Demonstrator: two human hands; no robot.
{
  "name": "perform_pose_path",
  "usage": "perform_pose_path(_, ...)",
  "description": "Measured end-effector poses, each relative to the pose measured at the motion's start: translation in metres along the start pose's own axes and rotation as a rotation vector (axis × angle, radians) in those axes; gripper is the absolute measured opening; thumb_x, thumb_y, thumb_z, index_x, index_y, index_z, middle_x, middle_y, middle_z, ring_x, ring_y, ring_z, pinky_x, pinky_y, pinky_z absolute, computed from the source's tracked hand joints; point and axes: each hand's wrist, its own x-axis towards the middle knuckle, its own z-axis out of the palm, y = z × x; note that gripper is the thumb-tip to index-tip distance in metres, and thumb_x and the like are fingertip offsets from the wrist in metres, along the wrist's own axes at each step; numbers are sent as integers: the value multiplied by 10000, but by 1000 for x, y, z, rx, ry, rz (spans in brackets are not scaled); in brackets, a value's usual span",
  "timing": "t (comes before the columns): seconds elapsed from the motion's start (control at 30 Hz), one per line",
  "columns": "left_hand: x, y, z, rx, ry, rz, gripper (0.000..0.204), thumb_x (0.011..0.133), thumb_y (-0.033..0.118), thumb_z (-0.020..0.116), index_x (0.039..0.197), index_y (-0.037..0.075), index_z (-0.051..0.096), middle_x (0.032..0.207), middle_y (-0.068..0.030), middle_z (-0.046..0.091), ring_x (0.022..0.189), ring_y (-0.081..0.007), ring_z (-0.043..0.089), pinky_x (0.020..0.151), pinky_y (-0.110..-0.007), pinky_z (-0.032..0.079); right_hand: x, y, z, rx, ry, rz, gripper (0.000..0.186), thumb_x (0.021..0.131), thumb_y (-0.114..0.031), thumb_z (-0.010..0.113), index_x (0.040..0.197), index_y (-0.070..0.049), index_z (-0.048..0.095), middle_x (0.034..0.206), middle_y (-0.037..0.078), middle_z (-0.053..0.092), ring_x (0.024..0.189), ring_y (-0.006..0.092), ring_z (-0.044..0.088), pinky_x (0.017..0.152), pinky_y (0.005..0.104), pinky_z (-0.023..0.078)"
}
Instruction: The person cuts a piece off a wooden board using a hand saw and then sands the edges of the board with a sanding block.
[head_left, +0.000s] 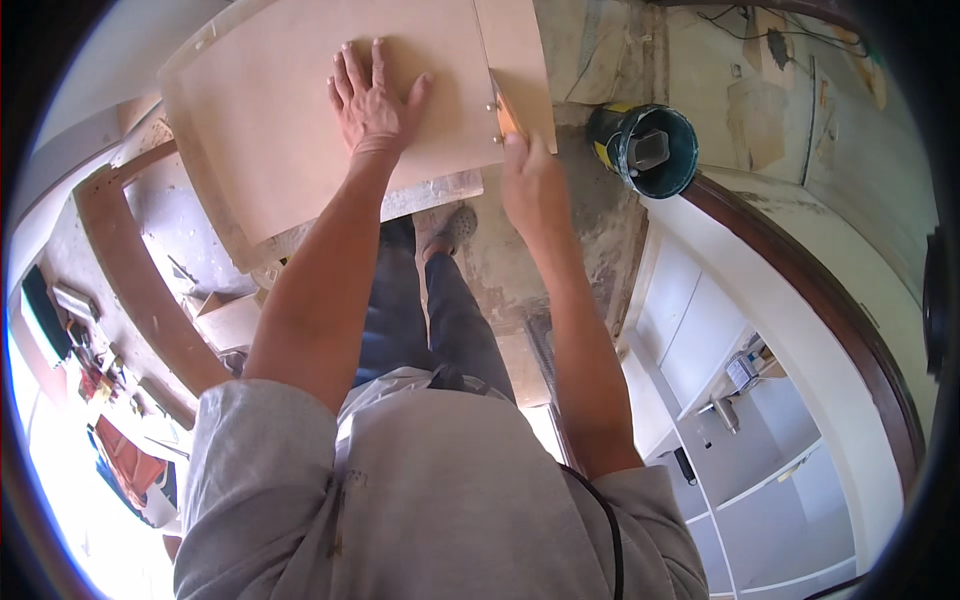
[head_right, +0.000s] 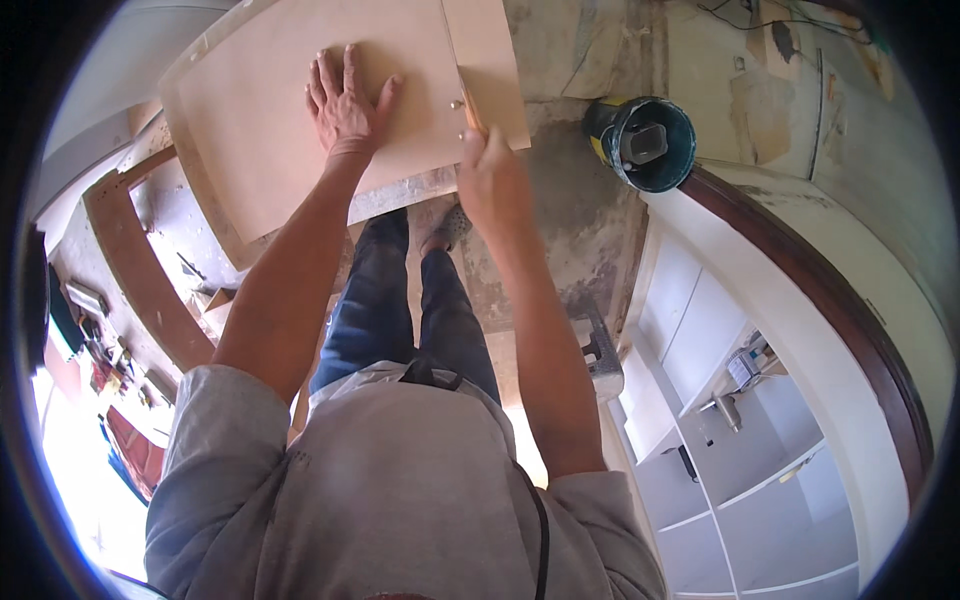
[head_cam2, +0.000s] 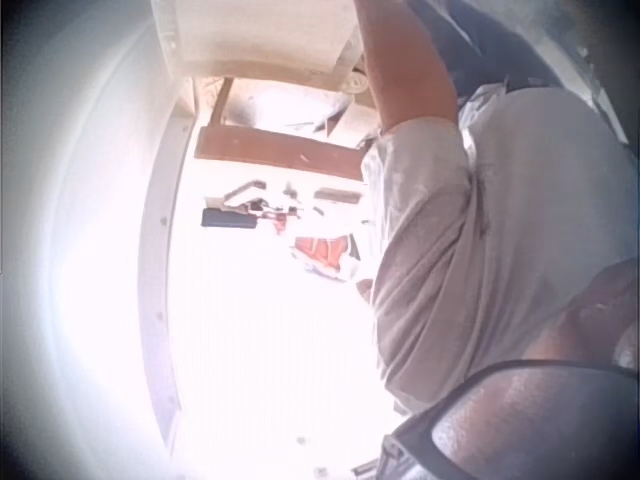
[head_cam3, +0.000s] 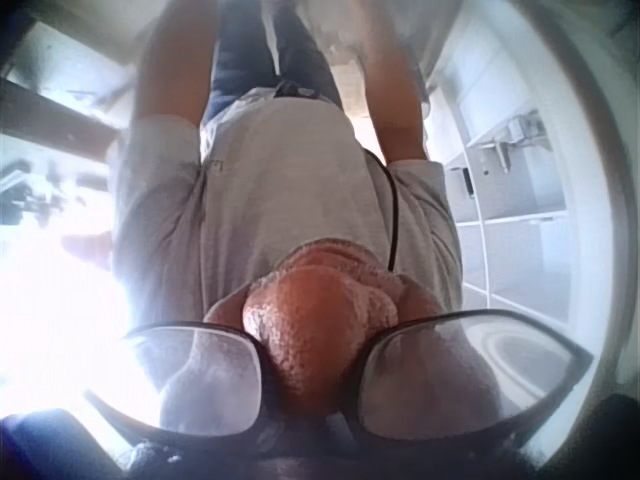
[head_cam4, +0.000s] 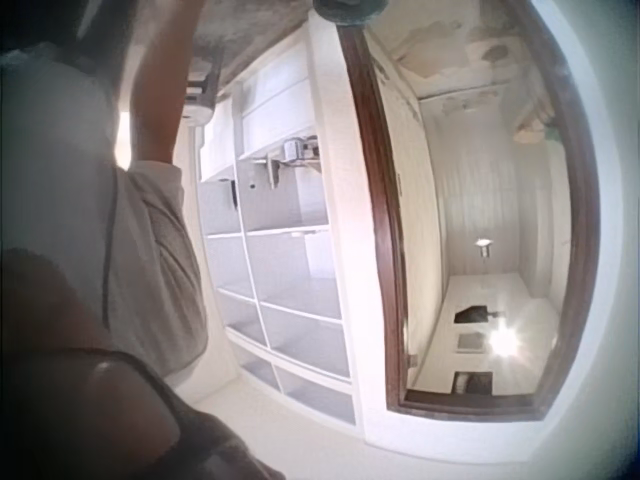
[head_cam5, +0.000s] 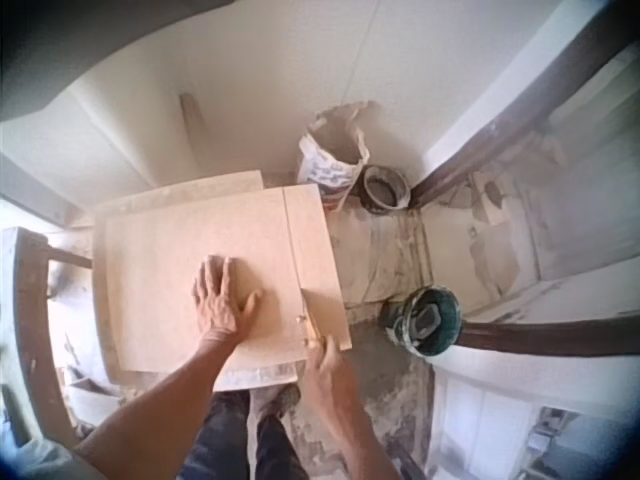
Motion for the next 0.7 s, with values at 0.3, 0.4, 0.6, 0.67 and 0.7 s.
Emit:
perform_pose_path(0.3, 0, 2, -2, -9, 10, 7, 905, 915, 736, 549, 1633, 218, 361, 1698, -201, 269, 1580, -377, 214, 1277, -515, 172, -194, -21, -109, 79, -186, 316, 389, 1080, -263, 442, 1326, 20, 545, 959, 323, 634, 901, 533, 623, 761, 545, 475)
perform_pose_path(0.4, -1, 2, -1, -5, 18, 7, 905, 916, 735, 549, 1633, 216, 360, 1697, -204, 271, 1578, -379, 219, 1276, -515, 174, -248, -11, -128, 74, -258, 374, 423, 1071, -283, 462, 1349, 25, 543, 1016, 321, 649, 927, 530, 634, 791, 522, 497)
perform_pose_path(0.6, -1, 1, -1, 46, -44, -16, 922, 916, 748, 519, 1651, 225, 327, 1725, -182, 209, 1605, -338, 157, 1300, -488, 131, -60, -2, -29, 75, -38, 68, 362, 1103, -292, 448, 1203, 35, 566, 976, 348, 653, 956, 567, 608, 796, 558, 486)
perform_pose_path(0.67, 2, 1, -3, 70, -47, -17, 924, 918, 745, 518, 1651, 216, 327, 1725, -182, 208, 1605, -338, 156, 1300, -488, 130, 4, -10, -1, 17, -31, 61, 347, 1078, -299, 495, 1176, 19, 594, 998, 360, 677, 996, 545, 645, 807, 578, 511)
perform_pose_path(0.7, 1, 2, -4, 54, -44, -14, 925, 920, 744, 516, 1653, 215, 322, 1726, -178, 208, 1606, -337, 152, 1301, -487, 127, 19, -12, 5, -29, -55, 42, 354, 1078, -306, 496, 1178, 19, 595, 1016, 361, 676, 1008, 549, 640, 818, 585, 506)
